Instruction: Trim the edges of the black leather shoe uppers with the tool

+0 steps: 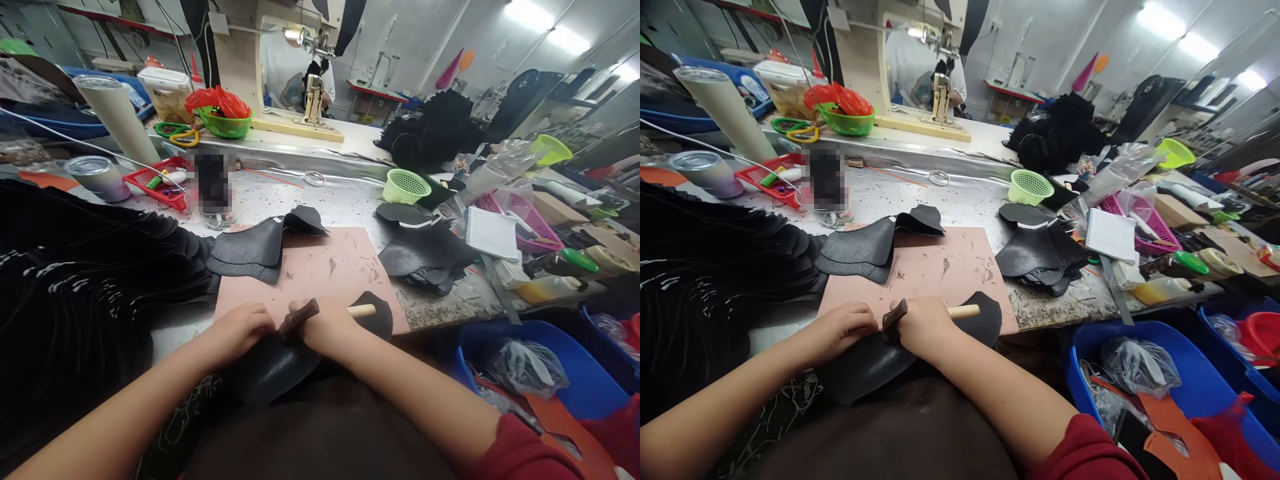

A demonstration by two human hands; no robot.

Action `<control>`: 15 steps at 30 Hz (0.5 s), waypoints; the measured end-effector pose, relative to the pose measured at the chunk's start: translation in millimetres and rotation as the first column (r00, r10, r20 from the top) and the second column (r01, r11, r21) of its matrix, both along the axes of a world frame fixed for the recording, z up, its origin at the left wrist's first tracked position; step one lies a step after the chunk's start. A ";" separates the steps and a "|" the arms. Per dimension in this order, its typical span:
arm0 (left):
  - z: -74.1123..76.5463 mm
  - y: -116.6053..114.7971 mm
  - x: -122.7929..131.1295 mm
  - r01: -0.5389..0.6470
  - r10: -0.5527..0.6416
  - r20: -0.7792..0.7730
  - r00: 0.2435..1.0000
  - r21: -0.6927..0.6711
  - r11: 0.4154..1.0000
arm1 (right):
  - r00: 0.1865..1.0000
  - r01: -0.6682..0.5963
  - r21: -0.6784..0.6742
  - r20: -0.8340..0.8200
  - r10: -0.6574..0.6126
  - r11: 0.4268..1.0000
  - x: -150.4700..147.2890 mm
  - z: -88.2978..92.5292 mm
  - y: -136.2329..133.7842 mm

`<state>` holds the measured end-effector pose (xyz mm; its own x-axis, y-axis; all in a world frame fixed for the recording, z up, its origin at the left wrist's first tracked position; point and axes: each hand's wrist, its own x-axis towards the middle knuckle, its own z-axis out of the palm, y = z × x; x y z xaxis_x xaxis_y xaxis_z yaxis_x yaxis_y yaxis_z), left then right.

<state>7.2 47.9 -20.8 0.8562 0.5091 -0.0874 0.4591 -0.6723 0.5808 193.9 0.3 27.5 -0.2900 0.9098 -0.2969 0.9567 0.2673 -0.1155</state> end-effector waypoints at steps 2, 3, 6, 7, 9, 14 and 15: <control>-0.1 1.1 -3.8 0.014 -0.014 0.003 1.000 0.003 1.000 | 1.000 -0.016 -0.015 0.020 0.016 1.000 -3.0 -0.4 1.0; -0.5 1.6 -5.8 0.023 -0.023 0.003 1.000 0.007 1.000 | 1.000 -0.016 -0.003 0.021 0.016 1.000 -4.6 -0.4 1.6; -2.3 2.4 -12.0 0.011 -0.010 0.014 1.000 -0.006 1.000 | 0.999 -0.039 0.028 0.012 0.039 0.999 -9.4 -1.2 3.5; -2.9 2.4 -13.7 -0.001 0.001 0.026 1.000 -0.016 1.000 | 0.999 -0.041 0.020 0.008 0.041 0.999 -10.9 -1.6 4.3; -3.4 2.1 -16.3 -0.007 0.008 0.050 0.999 -0.026 1.000 | 0.999 -0.049 -0.011 0.010 0.049 0.999 -13.5 -1.7 5.8; -2.0 0.6 -18.9 0.010 -0.010 0.079 0.997 -0.003 1.000 | 0.999 -0.030 0.027 -0.024 0.030 0.999 -17.9 0.4 9.0; -1.9 0.4 -19.5 0.012 -0.012 0.090 0.996 0.006 1.000 | 0.999 -0.036 0.013 -0.036 0.037 0.999 -18.5 0.7 9.6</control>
